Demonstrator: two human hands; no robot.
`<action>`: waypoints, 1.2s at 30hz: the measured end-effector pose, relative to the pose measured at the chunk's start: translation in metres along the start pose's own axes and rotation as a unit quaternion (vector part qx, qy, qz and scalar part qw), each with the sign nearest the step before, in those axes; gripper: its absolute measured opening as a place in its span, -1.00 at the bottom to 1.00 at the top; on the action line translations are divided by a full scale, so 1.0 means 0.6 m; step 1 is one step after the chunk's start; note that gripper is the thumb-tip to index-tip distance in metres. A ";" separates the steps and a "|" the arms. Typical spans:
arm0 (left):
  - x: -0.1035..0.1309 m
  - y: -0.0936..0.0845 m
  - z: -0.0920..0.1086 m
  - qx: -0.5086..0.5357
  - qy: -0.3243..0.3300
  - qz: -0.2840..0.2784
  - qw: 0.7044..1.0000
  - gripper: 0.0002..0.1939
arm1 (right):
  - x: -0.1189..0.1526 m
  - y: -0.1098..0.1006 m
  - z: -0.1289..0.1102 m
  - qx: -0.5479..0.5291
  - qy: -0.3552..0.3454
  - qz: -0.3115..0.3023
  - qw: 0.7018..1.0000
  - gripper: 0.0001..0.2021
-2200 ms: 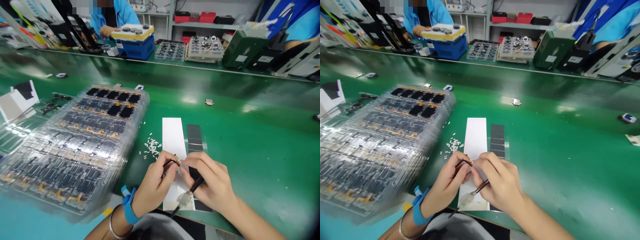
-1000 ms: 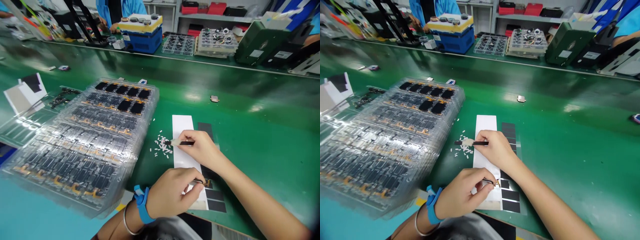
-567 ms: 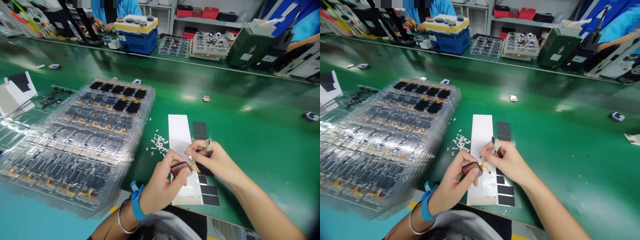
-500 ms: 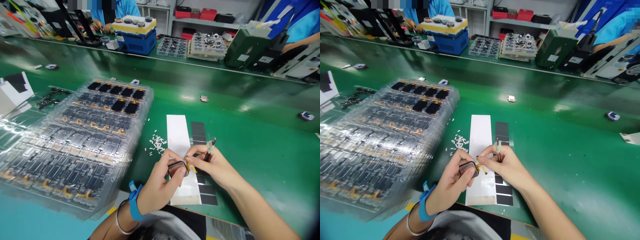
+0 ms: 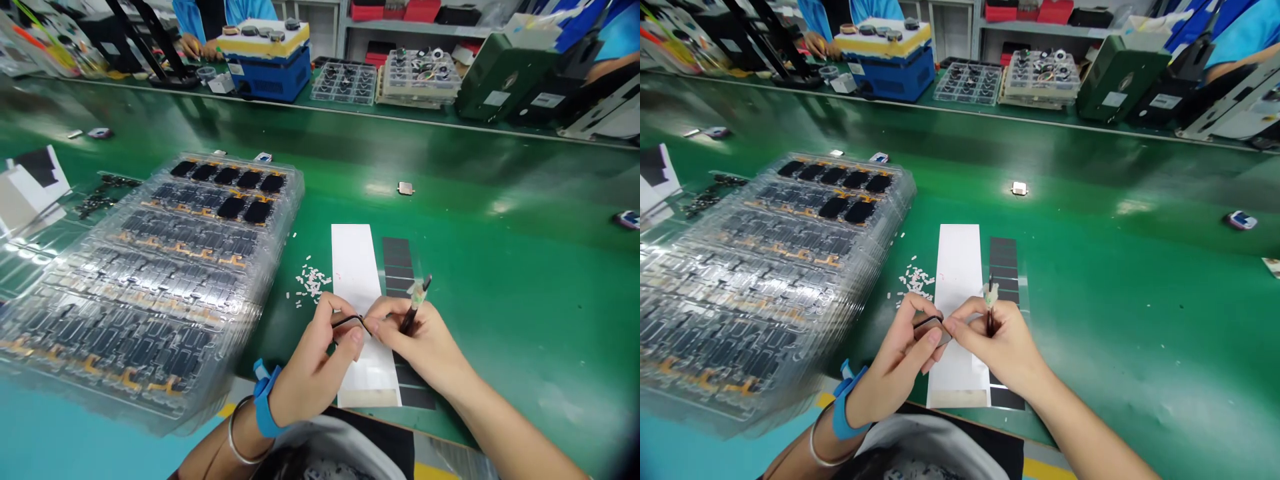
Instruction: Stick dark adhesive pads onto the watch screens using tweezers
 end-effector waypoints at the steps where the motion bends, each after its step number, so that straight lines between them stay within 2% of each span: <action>1: 0.001 0.000 0.001 0.005 0.001 -0.003 1.000 -0.78 | 0.001 0.002 -0.006 0.017 -0.016 0.010 1.000 -0.71; 5: 0.003 0.000 0.003 0.029 0.017 -0.025 0.999 -0.77 | 0.007 0.006 -0.032 0.104 -0.081 0.044 0.990 -0.82; 8: 0.001 0.003 0.004 0.055 0.026 -0.045 0.997 -0.80 | 0.010 0.006 -0.044 0.143 -0.120 0.053 0.981 -0.84; 17: -0.003 0.006 0.003 0.048 0.012 -0.034 0.998 -0.83 | 0.009 0.005 -0.030 0.131 -0.097 0.038 0.986 -0.88; 26: -0.006 0.005 -0.003 0.060 -0.002 -0.028 0.998 -0.85 | 0.008 0.008 -0.029 0.101 -0.082 0.054 0.990 -0.89; 36: -0.006 0.007 0.002 0.074 -0.007 -0.028 0.997 -0.81 | 0.011 0.015 -0.020 0.066 -0.056 0.041 0.995 -0.83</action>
Point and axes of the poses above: each hand's wrist, its own x-axis away from the middle knuckle, its own y-axis out of the palm, z = x × y, the point moved 3 cm from there along -x, towards the middle knuckle, and after that the axes turned 6 degrees about -y, right-handed, at the moved point
